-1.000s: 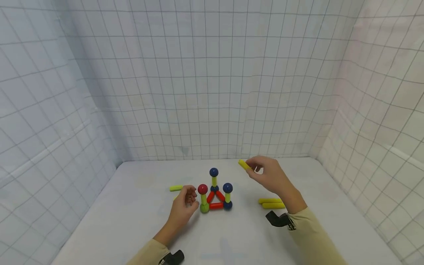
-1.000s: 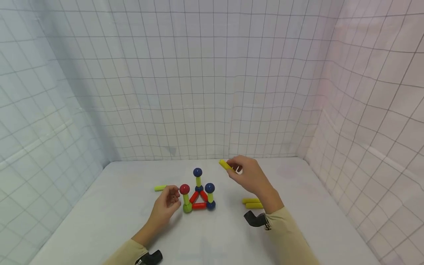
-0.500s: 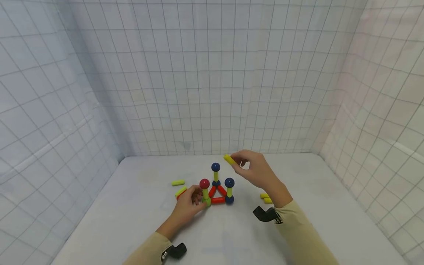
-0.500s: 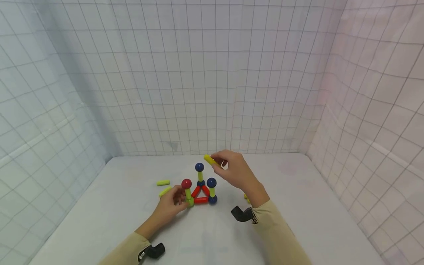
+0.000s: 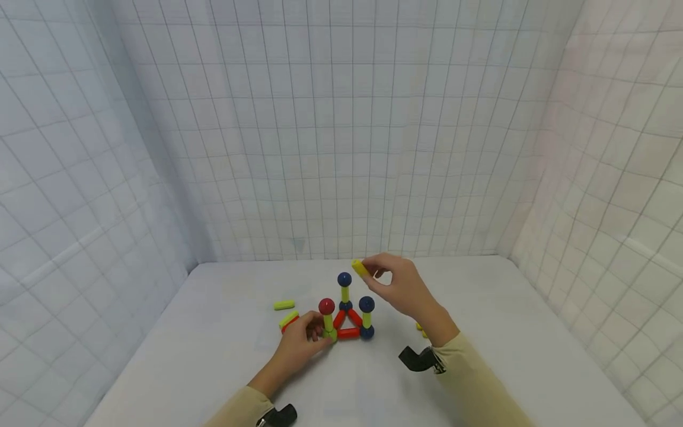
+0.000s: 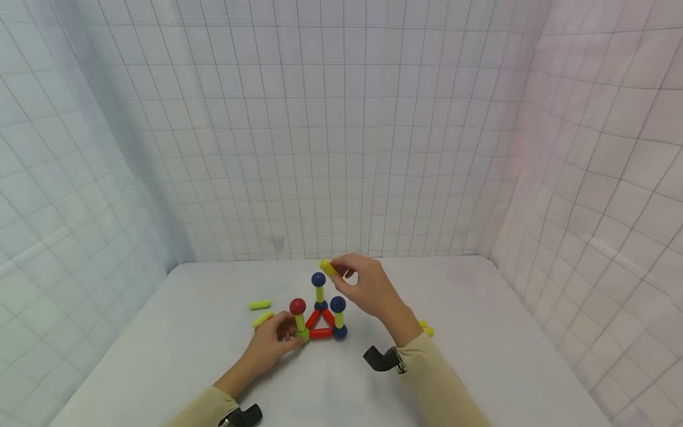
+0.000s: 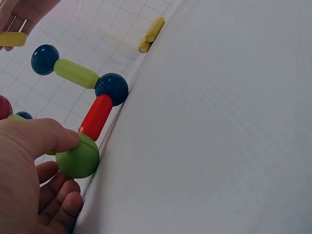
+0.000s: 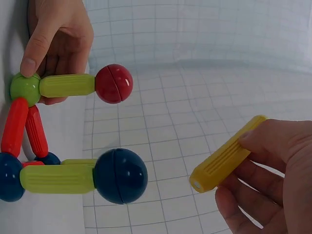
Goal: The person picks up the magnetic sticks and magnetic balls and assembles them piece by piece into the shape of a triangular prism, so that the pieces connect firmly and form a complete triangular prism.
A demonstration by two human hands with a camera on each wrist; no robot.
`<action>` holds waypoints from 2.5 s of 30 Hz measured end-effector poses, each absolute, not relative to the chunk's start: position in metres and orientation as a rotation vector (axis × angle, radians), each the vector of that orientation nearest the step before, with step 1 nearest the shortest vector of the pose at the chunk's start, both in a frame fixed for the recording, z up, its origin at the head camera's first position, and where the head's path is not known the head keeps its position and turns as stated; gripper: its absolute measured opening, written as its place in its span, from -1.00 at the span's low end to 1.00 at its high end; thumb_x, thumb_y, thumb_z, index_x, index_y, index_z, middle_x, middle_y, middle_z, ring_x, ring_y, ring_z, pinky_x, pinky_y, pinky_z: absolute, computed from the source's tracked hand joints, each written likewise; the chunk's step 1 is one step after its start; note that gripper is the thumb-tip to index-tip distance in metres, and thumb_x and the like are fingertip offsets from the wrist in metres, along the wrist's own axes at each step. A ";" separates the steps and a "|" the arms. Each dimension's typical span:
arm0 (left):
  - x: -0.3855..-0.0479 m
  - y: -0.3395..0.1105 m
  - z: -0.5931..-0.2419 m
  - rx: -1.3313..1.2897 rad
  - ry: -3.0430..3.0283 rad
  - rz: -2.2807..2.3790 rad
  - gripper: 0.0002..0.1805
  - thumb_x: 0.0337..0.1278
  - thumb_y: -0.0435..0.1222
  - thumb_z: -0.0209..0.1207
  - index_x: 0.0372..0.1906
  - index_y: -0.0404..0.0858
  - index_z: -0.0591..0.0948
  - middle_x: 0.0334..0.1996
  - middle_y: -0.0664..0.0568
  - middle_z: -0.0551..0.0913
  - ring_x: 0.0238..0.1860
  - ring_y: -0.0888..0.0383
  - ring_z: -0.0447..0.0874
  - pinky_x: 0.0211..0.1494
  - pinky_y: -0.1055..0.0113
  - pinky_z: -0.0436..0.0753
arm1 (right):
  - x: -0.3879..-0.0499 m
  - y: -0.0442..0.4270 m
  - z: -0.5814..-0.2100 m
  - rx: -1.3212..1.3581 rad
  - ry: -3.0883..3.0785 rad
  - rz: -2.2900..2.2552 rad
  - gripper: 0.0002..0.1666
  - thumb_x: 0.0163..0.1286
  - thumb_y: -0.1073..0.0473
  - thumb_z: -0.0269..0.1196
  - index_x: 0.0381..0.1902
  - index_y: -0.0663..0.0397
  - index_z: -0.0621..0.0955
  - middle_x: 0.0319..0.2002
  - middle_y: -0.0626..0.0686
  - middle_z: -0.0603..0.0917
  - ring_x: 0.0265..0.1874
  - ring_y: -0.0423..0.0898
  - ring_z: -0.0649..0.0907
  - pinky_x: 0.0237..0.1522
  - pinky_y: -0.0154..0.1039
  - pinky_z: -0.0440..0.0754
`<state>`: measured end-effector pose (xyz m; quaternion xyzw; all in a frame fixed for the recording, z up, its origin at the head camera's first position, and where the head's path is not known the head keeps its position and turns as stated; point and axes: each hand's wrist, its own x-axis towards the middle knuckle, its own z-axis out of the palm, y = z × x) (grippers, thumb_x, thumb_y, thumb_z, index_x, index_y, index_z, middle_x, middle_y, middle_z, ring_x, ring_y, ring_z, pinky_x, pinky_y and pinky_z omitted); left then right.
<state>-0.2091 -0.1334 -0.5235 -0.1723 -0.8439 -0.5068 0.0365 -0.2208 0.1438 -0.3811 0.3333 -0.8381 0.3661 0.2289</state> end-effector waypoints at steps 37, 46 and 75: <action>-0.205 -0.133 -0.525 -0.582 -2.582 -1.484 -0.57 0.14 -0.37 0.59 0.09 -0.29 0.70 -0.25 0.10 0.63 -0.24 0.12 0.58 -0.16 0.38 0.61 | -0.232 0.118 -0.432 1.043 -2.662 1.105 -0.73 0.49 0.19 0.43 0.10 -0.09 0.76 -0.16 -0.27 0.76 -0.10 -0.12 0.74 0.01 -0.22 0.72; -0.204 -0.134 -0.525 -0.593 -2.568 -1.495 -0.62 0.13 -0.39 0.58 0.03 -0.26 0.70 -0.26 0.10 0.63 -0.26 0.13 0.58 -0.18 0.37 0.62 | -0.231 0.118 -0.431 1.082 -2.775 1.046 -0.76 0.46 0.23 0.41 0.03 -0.14 0.77 -0.24 -0.29 0.72 -0.20 -0.20 0.68 -0.08 -0.24 0.71; -0.205 -0.135 -0.527 -0.602 -2.554 -1.474 -0.63 0.13 -0.39 0.57 0.02 -0.24 0.71 -0.24 0.12 0.65 -0.27 0.16 0.59 -0.18 0.37 0.63 | -0.230 0.114 -0.431 1.088 -2.838 0.969 -0.75 0.42 0.29 0.44 0.02 -0.04 0.80 -0.21 -0.20 0.77 -0.19 -0.13 0.70 -0.05 -0.29 0.70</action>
